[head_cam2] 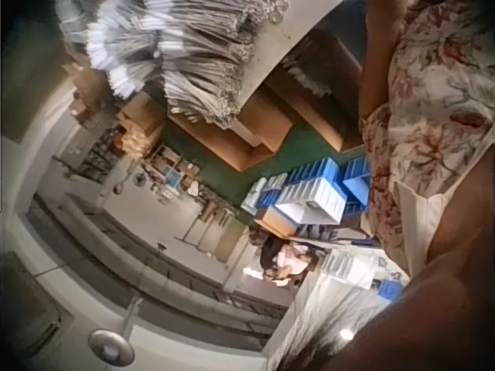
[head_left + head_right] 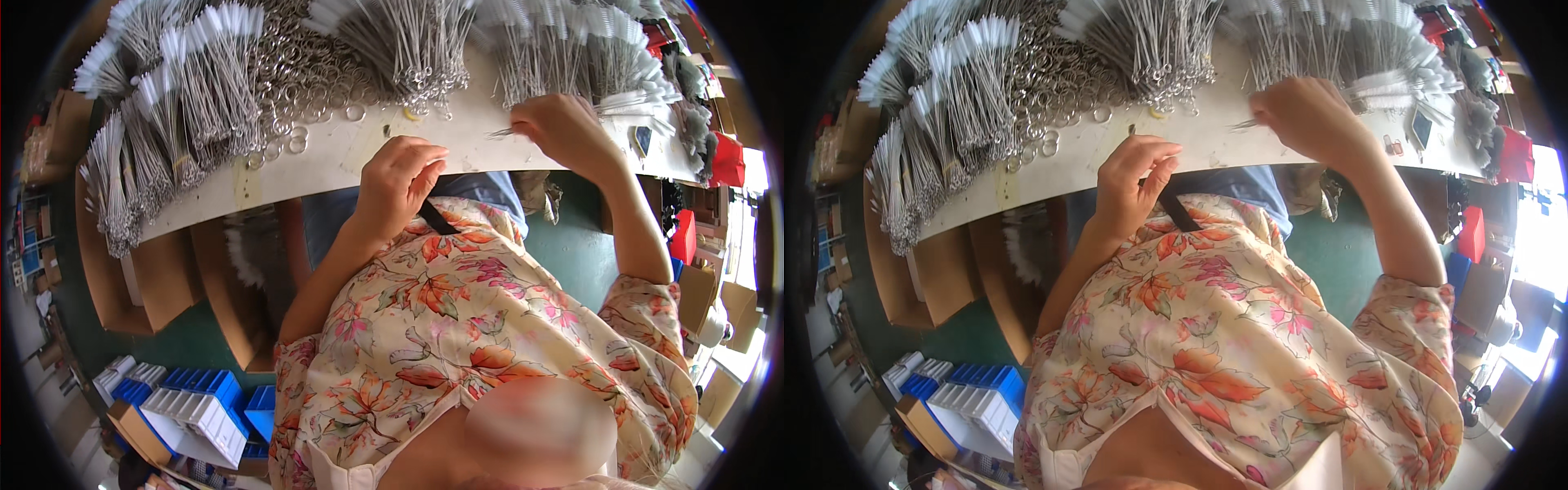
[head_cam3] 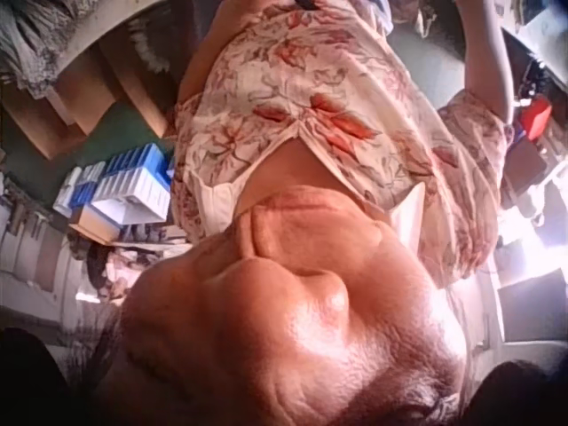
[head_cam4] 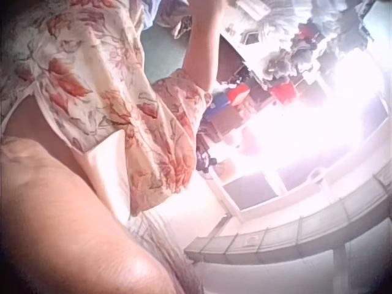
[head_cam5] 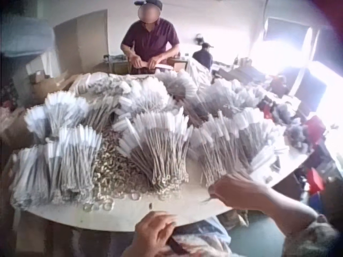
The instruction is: The recorder is assembling small wire brushes by attaching metal rings to the wire handles and organizing them into bundles.
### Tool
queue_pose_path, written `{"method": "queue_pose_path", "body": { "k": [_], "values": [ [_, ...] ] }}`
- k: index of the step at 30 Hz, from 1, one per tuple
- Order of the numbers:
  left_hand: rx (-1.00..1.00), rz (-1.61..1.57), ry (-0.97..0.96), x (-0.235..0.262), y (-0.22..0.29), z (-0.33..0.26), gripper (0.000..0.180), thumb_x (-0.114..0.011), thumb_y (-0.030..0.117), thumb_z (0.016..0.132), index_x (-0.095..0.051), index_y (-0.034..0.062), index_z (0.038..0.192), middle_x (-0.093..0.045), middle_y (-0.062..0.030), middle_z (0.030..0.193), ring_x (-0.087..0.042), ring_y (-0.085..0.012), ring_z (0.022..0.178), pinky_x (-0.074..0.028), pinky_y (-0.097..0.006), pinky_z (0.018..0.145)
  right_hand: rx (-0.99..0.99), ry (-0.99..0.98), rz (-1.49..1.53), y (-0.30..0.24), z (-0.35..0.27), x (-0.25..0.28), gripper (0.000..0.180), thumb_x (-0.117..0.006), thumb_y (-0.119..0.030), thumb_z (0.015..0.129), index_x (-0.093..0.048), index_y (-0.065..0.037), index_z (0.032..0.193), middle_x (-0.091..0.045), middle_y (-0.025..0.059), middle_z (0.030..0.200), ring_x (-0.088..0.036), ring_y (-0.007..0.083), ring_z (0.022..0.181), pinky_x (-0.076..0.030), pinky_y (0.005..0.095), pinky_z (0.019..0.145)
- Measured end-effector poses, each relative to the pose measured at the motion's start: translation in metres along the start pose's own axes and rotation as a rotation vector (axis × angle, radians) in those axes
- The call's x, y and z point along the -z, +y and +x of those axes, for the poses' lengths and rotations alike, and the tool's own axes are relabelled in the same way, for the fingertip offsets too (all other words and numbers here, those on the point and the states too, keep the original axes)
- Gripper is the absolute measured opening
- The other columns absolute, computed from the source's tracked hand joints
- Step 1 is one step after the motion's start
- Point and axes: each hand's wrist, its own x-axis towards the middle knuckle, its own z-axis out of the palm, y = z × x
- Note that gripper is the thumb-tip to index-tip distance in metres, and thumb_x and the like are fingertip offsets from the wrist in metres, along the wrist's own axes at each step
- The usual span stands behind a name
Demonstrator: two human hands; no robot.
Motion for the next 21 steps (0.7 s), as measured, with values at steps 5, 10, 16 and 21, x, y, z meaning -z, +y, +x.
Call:
{"method": "queue_pose_path", "body": {
  "k": [5, 10, 16, 21],
  "values": [
    [0.285, 0.034, -0.072, 0.008, 0.006, -0.01, 0.018, -0.066, 0.005, 0.075, -0.059, 0.0033, 0.092, -0.059, -0.0095, 0.082, -0.06, -0.0229, 0.066, -0.049, -0.03, 0.057, 0.156, 0.074, -0.48, 0.007, 0.012, -0.07, 0.008, -0.057, -0.012, 0.08, -0.06, -0.004, 0.08, -0.063, 0.0074, 0.078, -0.062, 0.0179, 0.073, -0.048, 0.0303, 0.061],
    [-0.051, 0.06, 0.076, 0.017, -0.001, -0.016, 0.018, -0.065, 0.001, 0.072, -0.06, 0.0029, 0.089, -0.059, -0.0082, 0.08, -0.06, -0.0232, 0.065, -0.048, -0.031, 0.053, -0.052, -0.245, 0.599, -0.029, 0.021, -0.062, 0.016, -0.057, -0.015, 0.083, -0.063, -0.001, 0.086, -0.062, 0.0056, 0.071, -0.056, 0.0107, 0.063, -0.045, 0.0268, 0.057],
    [-0.059, 0.723, -0.189, 0.083, -0.028, 0.035, 0.019, -0.069, 0.005, 0.065, -0.064, 0.0089, 0.083, -0.057, -0.002, 0.084, -0.051, -0.0199, 0.083, -0.041, -0.033, 0.073, 0.093, 0.035, -0.224, -0.007, 0.023, -0.043, 0.011, -0.056, -0.014, 0.084, -0.062, -0.005, 0.083, -0.065, 0.0025, 0.078, -0.062, 0.016, 0.066, -0.049, 0.0289, 0.059],
    [-0.056, 0.625, -0.256, 0.085, -0.047, 0.05, 0.009, -0.067, 0.007, 0.071, -0.061, 0.0064, 0.078, -0.057, -0.003, 0.086, -0.053, -0.0207, 0.084, -0.043, -0.033, 0.071, 0.13, 0.138, 0.151, -0.01, 0.039, -0.064, 0.011, -0.058, -0.01, 0.082, -0.063, -0.001, 0.087, -0.061, 0.0076, 0.076, -0.059, 0.0177, 0.067, -0.047, 0.0293, 0.059]
  ]
}}
